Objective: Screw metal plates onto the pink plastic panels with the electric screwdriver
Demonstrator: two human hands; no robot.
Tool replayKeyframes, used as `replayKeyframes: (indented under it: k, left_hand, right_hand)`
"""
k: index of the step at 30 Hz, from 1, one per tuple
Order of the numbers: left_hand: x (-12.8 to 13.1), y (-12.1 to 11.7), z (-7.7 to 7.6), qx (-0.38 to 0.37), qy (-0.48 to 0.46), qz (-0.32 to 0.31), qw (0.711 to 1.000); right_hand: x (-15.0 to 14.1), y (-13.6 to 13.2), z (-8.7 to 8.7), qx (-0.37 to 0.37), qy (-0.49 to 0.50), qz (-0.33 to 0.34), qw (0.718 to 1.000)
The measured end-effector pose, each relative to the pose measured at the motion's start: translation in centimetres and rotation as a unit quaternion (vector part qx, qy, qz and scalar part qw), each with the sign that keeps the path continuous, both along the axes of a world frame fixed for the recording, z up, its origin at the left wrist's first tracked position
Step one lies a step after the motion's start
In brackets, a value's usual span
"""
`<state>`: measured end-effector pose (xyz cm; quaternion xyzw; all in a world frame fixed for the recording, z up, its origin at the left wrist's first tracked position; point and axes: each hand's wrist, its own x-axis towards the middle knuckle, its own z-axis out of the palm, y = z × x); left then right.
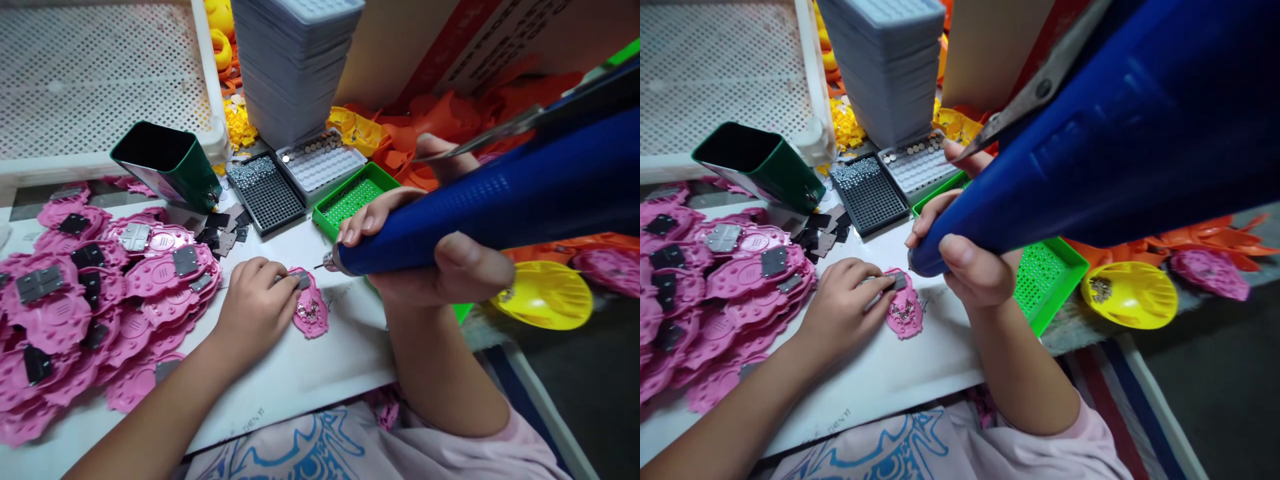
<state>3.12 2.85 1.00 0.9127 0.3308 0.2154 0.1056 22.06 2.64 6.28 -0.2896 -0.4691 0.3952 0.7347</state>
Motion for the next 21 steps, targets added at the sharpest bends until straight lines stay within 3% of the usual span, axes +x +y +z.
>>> replayKeyframes:
  k: [7,21]
  left_hand:
    - [0.0,0.0,0.0,0.003,-0.002,0.009,1.0]
    - [-0.3,-0.1,-0.1,-0.006,-0.003,0.021,1.0]
  right_hand:
    - [-1.4,0.2,-0.6,-0.049,0.016,0.006,0.999]
    - [-1.2,0.1,-0.6,-0.031,0.012,0.036,0.999]
